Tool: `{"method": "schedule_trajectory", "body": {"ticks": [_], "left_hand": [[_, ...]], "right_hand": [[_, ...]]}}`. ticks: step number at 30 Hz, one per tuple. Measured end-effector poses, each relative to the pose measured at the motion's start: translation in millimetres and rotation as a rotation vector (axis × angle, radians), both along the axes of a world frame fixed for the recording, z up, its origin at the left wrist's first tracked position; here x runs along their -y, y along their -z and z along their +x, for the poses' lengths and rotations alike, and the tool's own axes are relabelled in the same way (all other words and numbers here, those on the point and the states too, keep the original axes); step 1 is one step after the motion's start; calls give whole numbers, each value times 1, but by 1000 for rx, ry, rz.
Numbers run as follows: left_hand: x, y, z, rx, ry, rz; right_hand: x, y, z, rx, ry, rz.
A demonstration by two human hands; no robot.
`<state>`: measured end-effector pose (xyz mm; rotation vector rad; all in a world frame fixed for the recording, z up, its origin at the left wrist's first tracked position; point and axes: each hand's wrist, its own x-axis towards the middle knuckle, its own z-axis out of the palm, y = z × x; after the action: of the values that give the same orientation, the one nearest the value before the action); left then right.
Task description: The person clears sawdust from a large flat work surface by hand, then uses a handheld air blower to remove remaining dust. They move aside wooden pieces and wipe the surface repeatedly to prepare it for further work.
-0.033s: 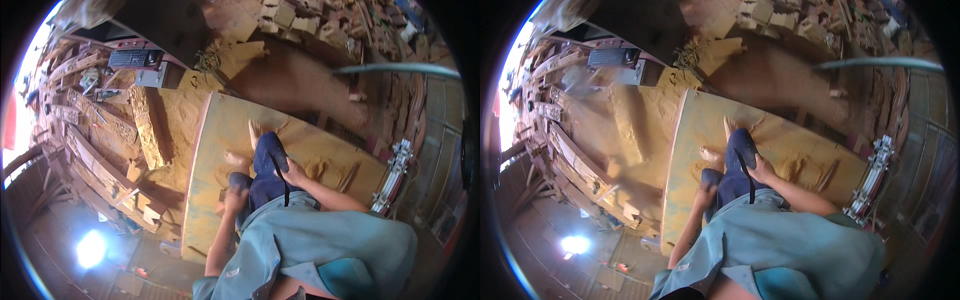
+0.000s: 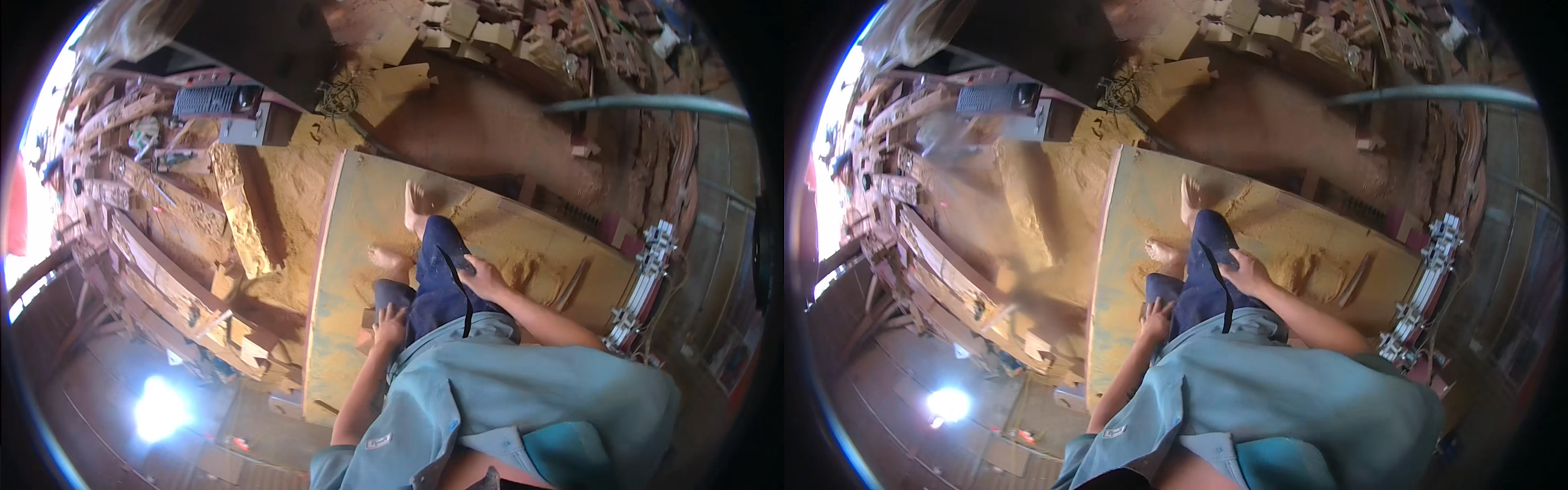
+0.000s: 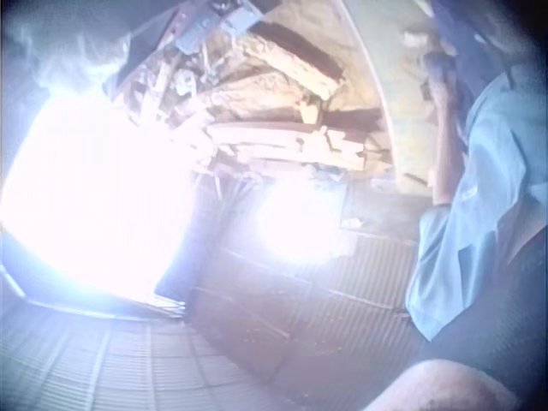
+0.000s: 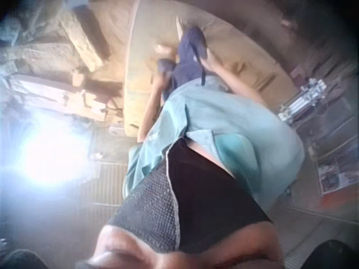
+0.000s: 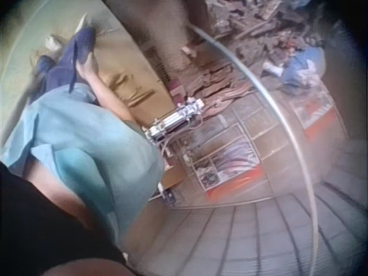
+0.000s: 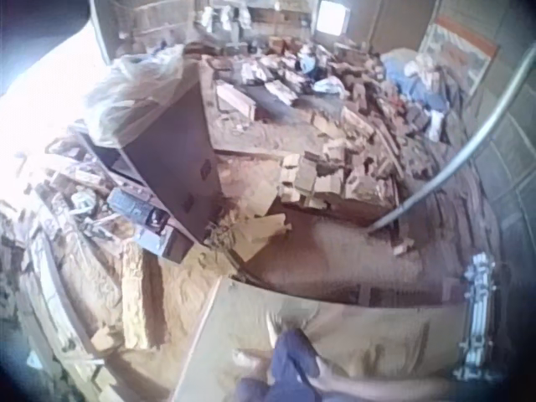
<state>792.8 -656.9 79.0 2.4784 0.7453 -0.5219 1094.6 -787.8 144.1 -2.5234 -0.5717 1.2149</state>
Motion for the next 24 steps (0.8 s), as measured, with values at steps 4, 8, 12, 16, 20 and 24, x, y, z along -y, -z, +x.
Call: {"method": "schedule_trajectory", "body": {"ticks": [4, 8, 12, 16, 20, 24], "left_hand": [[-129, -52, 145, -396, -529, -1280], [-210, -56, 280, 37, -410, -582], [-227, -13, 339, -43, -80, -214], [-234, 51, 362, -221, 104, -118], [-266, 88, 423, -185, 145, 4], [-297, 110, 472, -122, 277, 21]], "right_hand": [[-12, 17, 81, -155, 590, 143], [34, 170, 129, 13, 704, -37], [30, 275, 155, -205, 1079, -263], [24, 423, 154, -263, 1319, -496], [53, 579, 125, -71, 1561, -604], [13, 655, 156, 76, 1940, -799]]}}
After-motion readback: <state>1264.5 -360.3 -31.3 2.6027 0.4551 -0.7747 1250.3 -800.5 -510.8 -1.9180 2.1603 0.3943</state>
